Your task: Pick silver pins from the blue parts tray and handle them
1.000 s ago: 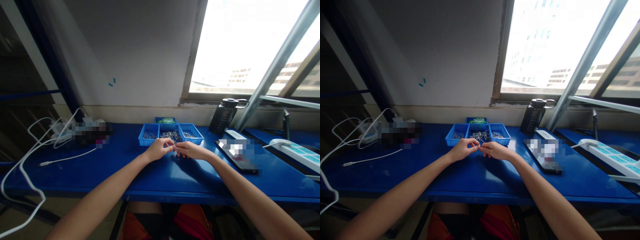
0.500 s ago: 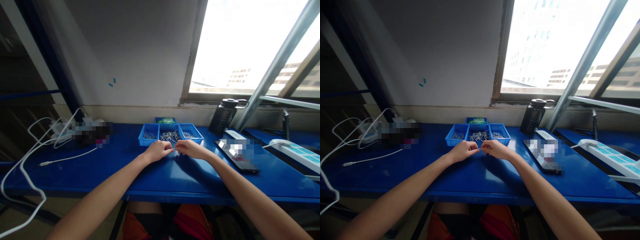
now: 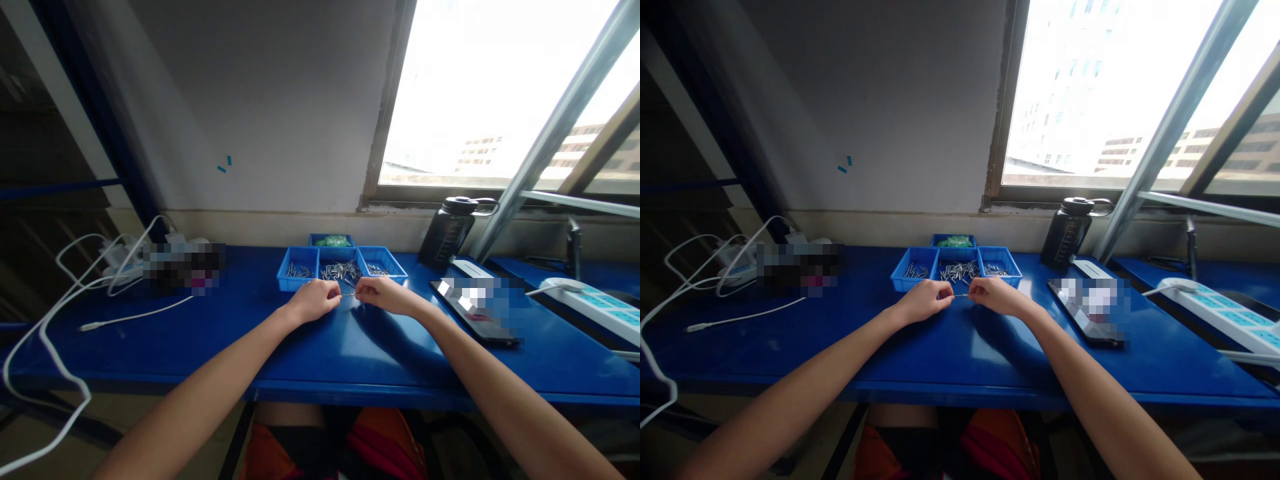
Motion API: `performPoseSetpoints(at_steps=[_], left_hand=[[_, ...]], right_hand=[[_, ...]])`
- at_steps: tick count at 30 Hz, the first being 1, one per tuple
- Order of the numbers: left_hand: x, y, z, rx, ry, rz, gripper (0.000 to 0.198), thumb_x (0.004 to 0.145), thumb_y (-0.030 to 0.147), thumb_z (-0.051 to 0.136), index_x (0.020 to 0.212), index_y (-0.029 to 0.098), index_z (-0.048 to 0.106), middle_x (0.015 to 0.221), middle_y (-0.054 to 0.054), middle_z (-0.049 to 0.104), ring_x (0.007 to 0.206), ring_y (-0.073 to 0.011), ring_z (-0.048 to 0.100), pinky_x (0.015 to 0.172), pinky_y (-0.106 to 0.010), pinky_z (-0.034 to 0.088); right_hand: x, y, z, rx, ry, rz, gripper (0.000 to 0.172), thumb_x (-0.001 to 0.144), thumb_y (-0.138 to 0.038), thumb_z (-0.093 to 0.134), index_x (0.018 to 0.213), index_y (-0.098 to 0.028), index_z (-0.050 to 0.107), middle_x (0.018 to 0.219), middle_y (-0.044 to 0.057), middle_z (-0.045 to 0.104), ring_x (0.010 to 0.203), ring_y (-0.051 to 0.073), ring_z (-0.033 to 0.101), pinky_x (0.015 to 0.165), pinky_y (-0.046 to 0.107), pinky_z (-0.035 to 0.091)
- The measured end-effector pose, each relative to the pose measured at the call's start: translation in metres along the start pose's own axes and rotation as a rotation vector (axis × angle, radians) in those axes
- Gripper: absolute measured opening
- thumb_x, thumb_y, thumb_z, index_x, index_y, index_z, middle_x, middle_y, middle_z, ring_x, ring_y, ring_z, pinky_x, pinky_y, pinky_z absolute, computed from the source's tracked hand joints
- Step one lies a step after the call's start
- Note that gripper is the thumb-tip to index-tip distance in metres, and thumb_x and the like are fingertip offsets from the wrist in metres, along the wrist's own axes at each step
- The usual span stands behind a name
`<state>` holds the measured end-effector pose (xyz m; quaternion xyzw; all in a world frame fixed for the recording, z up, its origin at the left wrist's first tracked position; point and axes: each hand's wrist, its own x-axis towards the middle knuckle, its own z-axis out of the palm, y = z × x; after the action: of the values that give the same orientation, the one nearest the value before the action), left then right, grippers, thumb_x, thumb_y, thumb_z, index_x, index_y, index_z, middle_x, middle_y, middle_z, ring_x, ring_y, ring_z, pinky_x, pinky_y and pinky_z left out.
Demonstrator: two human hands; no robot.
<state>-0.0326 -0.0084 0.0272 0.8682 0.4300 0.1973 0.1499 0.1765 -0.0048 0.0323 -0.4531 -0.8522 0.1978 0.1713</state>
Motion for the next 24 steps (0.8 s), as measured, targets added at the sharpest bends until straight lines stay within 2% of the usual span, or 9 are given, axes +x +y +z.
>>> performPoseSetpoints(at_steps=[5, 12, 19, 24], left_hand=[[0.0009, -0.0013, 0.0005, 0.007, 0.000, 0.006, 0.018, 0.077, 0.031, 0.049, 0.080, 0.018, 0.063, 0.079, -0.002, 0.066, 0.073, -0.0162, 0.059, 0.061, -0.022, 0.040], [0.0003, -0.0026, 0.0012, 0.029, 0.022, 0.023, 0.023, 0.081, 0.035, 0.045, 0.083, 0.019, 0.063, 0.078, -0.003, 0.066, 0.071, -0.0168, 0.059, 0.059, -0.023, 0.039], [-0.0006, -0.0037, 0.0021, 0.047, 0.036, 0.035, 0.031, 0.086, 0.038, 0.037, 0.086, 0.020, 0.063, 0.078, -0.004, 0.065, 0.070, -0.0178, 0.059, 0.057, -0.024, 0.036], [-0.0006, -0.0039, 0.0028, 0.050, 0.032, 0.023, 0.034, 0.088, 0.039, 0.034, 0.086, 0.020, 0.062, 0.078, -0.004, 0.065, 0.072, -0.0185, 0.059, 0.058, -0.024, 0.037]], right_hand=[[0.0009, 0.0012, 0.0016, 0.000, -0.004, 0.009, 0.016, 0.078, -0.032, 0.051, 0.079, -0.018, 0.059, 0.063, 0.000, 0.061, 0.056, 0.012, 0.054, 0.053, 0.022, 0.039], [-0.0013, -0.0023, 0.0002, -0.007, -0.020, 0.019, 0.017, 0.080, -0.030, 0.048, 0.081, -0.017, 0.059, 0.065, 0.002, 0.063, 0.058, 0.013, 0.056, 0.054, 0.022, 0.039], [-0.0019, -0.0029, 0.0001, 0.072, -0.056, 0.047, 0.029, 0.087, -0.033, 0.035, 0.077, -0.017, 0.057, 0.072, 0.004, 0.065, 0.057, 0.012, 0.054, 0.054, 0.022, 0.040], [-0.0026, -0.0058, -0.0007, 0.063, -0.051, 0.051, 0.030, 0.086, -0.038, 0.039, 0.075, -0.017, 0.057, 0.070, 0.003, 0.064, 0.059, 0.012, 0.055, 0.054, 0.022, 0.039]])
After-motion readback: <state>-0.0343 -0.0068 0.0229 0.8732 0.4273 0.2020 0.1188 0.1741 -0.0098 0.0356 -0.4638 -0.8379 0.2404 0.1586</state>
